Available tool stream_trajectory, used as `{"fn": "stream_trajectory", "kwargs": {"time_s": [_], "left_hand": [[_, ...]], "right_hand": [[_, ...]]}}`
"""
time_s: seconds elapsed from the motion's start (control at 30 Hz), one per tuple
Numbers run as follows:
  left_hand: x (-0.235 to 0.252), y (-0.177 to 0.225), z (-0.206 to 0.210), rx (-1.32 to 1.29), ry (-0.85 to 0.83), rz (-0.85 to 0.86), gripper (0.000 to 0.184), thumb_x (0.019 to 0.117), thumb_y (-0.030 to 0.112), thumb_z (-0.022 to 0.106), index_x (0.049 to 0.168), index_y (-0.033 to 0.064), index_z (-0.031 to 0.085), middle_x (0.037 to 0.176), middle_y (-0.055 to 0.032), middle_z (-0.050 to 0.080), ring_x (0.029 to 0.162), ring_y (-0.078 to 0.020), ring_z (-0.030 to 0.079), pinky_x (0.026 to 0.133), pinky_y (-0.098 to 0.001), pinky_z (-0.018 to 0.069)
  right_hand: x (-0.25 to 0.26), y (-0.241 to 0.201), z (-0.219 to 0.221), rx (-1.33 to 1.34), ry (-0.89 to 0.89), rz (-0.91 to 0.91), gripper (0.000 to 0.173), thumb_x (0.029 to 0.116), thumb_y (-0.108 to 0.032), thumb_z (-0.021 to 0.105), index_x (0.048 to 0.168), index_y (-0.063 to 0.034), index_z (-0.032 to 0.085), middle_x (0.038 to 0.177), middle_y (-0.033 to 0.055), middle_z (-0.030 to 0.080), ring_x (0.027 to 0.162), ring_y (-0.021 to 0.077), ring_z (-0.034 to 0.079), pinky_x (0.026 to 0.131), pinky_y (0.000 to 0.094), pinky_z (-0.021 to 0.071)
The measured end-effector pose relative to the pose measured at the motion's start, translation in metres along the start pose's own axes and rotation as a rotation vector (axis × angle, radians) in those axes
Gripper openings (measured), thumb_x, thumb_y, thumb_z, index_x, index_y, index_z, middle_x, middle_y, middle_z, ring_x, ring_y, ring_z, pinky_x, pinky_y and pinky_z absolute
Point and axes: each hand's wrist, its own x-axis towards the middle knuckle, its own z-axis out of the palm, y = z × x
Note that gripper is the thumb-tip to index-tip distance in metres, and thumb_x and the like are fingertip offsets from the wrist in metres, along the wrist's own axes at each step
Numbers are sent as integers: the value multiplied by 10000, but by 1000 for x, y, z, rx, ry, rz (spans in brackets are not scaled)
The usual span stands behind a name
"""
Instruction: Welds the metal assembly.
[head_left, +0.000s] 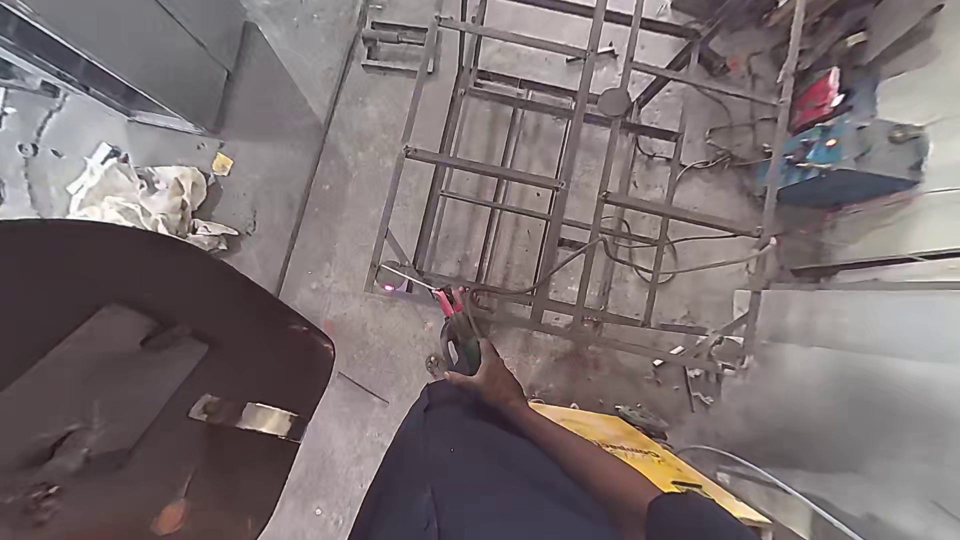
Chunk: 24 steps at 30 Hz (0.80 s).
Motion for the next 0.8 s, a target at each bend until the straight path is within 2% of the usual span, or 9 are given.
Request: {"fn": "stream_trajectory", "kwargs": {"time_s": [0.13,0.2,0.23,0.33,0.43,0.5,0.57,0.67,0.8], "left_hand": [[-9,-11,-4,-113,-154,-81,318,922,151,692,1217,50,630,1083,-50,746,1043,-184,712,947,-409,569],[3,-39,-38,-243,-718,88,383,1055,123,526,1433,59,521,1380,-13,634,1292,-117,586,1097,-311,464],[-20,-24,-9,-336,-431,-47,262,990,96,625,1240,82,704,1177,-18,743,1123,-118,687,1014,-302,527],[-22,2,24,-381,-539,-253,317,914,243,754,1223,195,701,1111,72,749,1045,-46,690,952,-273,553],[-42,-3,34,-315,-534,-256,493,849,254,832,1300,198,642,1183,55,733,1092,-81,688,968,-311,566],[-56,-7,33,-291,-494,-292,611,800,219,875,1346,151,609,1222,2,722,1123,-139,686,990,-357,567],[-59,-4,33,-265,-499,-331,676,757,190,909,1342,120,579,1217,-15,716,1120,-156,684,991,-367,569],[-63,0,26,-228,-536,-372,666,774,170,897,1362,176,584,1257,23,703,1159,-133,667,1005,-334,561],[-64,-3,26,-216,-532,-330,703,757,193,913,1368,169,567,1265,22,697,1173,-131,659,1012,-339,556]], "right_hand": [[2,0,2,-40,-21,5,1019,666,-739,785,1407,-106,489,1172,88,670,991,209,683,852,464,584],[5,1,4,-22,-21,3,1045,652,-735,793,1420,-96,486,1182,98,671,1003,220,682,867,476,581],[7,3,7,-10,-13,-8,1042,649,-731,798,1412,-92,490,1154,100,678,979,222,685,852,480,582],[7,4,12,5,38,-50,996,658,-674,808,1392,-72,507,1078,103,696,926,228,695,812,488,587],[-13,-36,-21,26,-60,-1,571,949,-260,668,1412,25,494,1208,229,666,1097,335,669,963,516,519],[-14,-32,-18,55,-7,-66,427,1056,-178,502,1394,80,535,1263,265,659,1168,336,657,1027,466,495],[-12,-24,-17,163,-22,-89,424,1052,-165,497,1397,76,549,1359,225,628,1278,256,596,1118,372,426],[-1,8,6,409,16,-133,411,1079,-144,421,1404,81,533,1377,185,616,1276,128,564,1106,249,409],[-12,-3,-4,289,47,-203,463,1075,-184,447,1425,115,499,1406,233,590,1321,176,554,1128,250,398]]}}
